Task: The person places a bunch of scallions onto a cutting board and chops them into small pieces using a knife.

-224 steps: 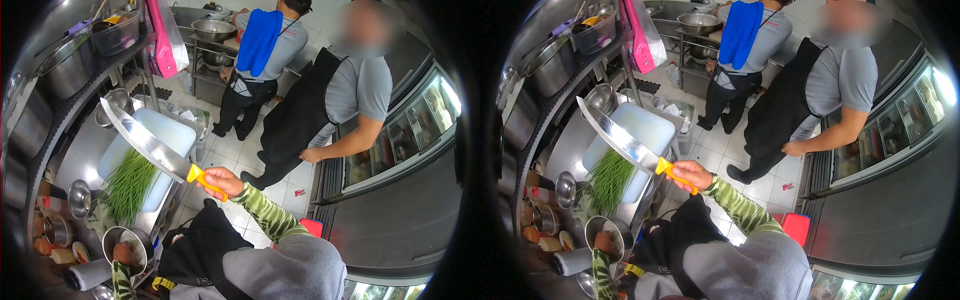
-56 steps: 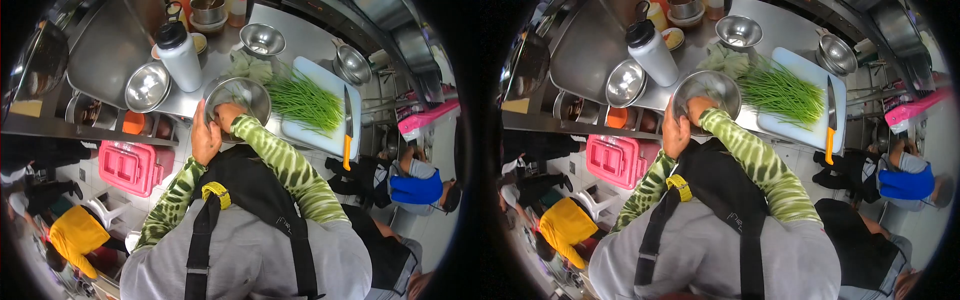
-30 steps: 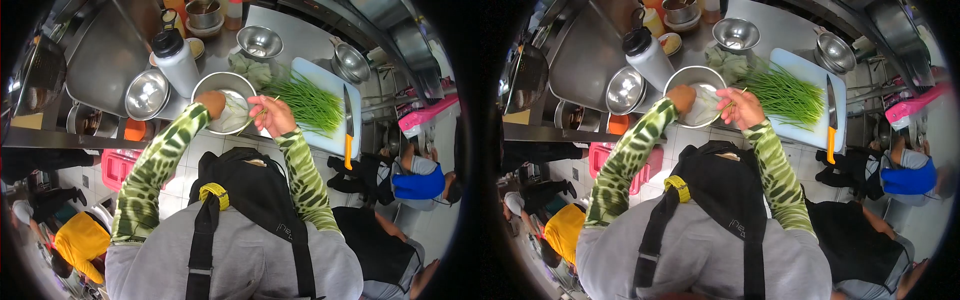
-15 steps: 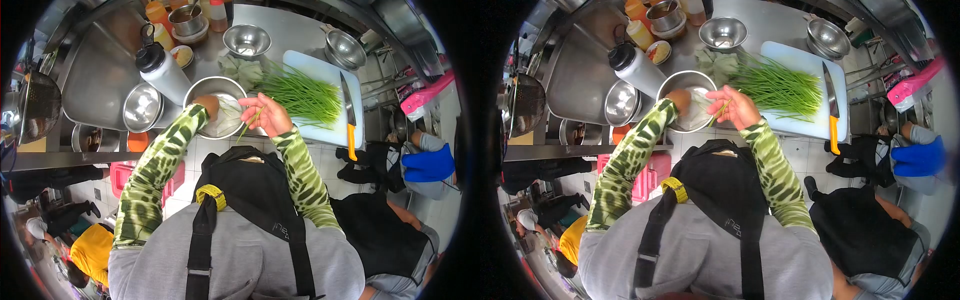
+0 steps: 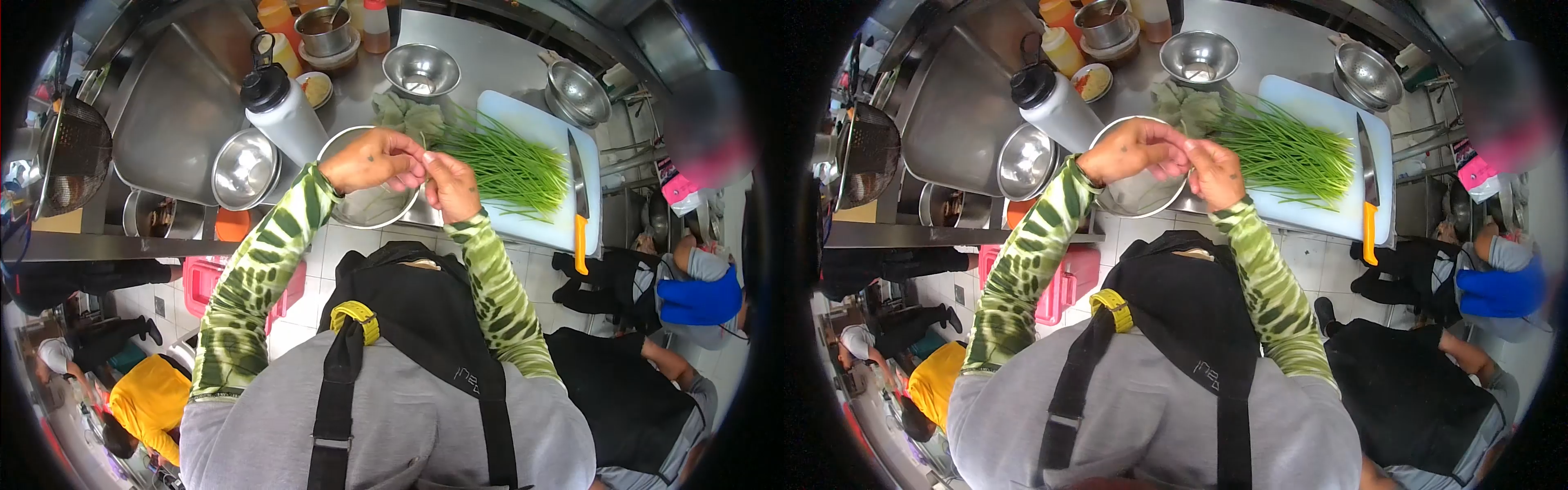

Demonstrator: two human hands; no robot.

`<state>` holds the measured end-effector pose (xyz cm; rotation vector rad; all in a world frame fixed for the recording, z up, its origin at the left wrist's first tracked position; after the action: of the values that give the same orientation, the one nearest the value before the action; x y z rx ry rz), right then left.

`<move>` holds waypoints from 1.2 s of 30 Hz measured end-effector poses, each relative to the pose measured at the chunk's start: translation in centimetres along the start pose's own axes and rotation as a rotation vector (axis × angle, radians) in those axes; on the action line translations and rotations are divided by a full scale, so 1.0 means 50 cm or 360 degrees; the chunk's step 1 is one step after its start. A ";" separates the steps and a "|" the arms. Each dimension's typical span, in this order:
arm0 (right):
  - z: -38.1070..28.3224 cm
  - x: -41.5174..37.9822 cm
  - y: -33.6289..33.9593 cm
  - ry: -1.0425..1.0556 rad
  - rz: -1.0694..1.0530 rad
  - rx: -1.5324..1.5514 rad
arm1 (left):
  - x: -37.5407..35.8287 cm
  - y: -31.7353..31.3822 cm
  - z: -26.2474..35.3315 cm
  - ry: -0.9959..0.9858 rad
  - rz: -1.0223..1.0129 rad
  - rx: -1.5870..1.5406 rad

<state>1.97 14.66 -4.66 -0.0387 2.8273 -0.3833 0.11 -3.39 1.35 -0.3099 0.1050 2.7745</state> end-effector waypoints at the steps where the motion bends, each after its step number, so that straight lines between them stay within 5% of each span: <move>1: 0.003 0.002 0.009 0.0022 0.0032 -0.0019 | 0.002 0.003 0.001 0.0026 -0.0029 -0.0007; 7: 0.003 -0.003 0.055 -0.0175 0.0041 0.0002 | 0.066 0.028 -0.106 -0.0468 -0.0157 0.1978; 11: 0.048 -0.002 0.047 0.0616 -0.0172 -0.0557 | 0.086 0.015 -0.162 -0.0603 -0.0313 0.2210; 12: 0.053 -0.012 0.047 0.0359 -0.0323 -0.0575 | 0.084 0.018 -0.171 -0.0603 -0.0280 0.2213; 14: 0.082 -0.010 0.042 0.0470 -0.0614 -0.0503 | 0.091 0.027 -0.188 -0.0548 -0.0268 0.2229; 20: 0.091 -0.010 0.030 0.1087 -0.0429 -0.1002 | 0.099 0.058 -0.233 -0.0579 -0.0255 0.2273; 30: 0.085 -0.030 0.038 0.0997 -0.0443 -0.0858 | 0.083 0.014 -0.169 -0.0534 -0.0400 0.2369; 32: 0.092 -0.026 0.047 0.0907 -0.0376 -0.0912 | 0.083 0.038 -0.177 -0.0765 -0.0130 0.2228; 36: 0.065 -0.030 0.059 0.0801 -0.0376 -0.1048 | 0.107 0.068 -0.160 -0.0593 -0.0135 0.2412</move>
<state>4.38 16.76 -8.01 -0.4720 3.3132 0.5907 -4.34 -5.69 -7.55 0.5570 1.8084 1.8620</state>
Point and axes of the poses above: each hand's wrist, its own x-axis towards the middle knuckle, its own y-axis out of the back of the hand, z = x × y, the point moved 2 cm from there along x, towards the middle knuckle, and after that the axes turned 13 degrees about z, right-handed, at the moved point
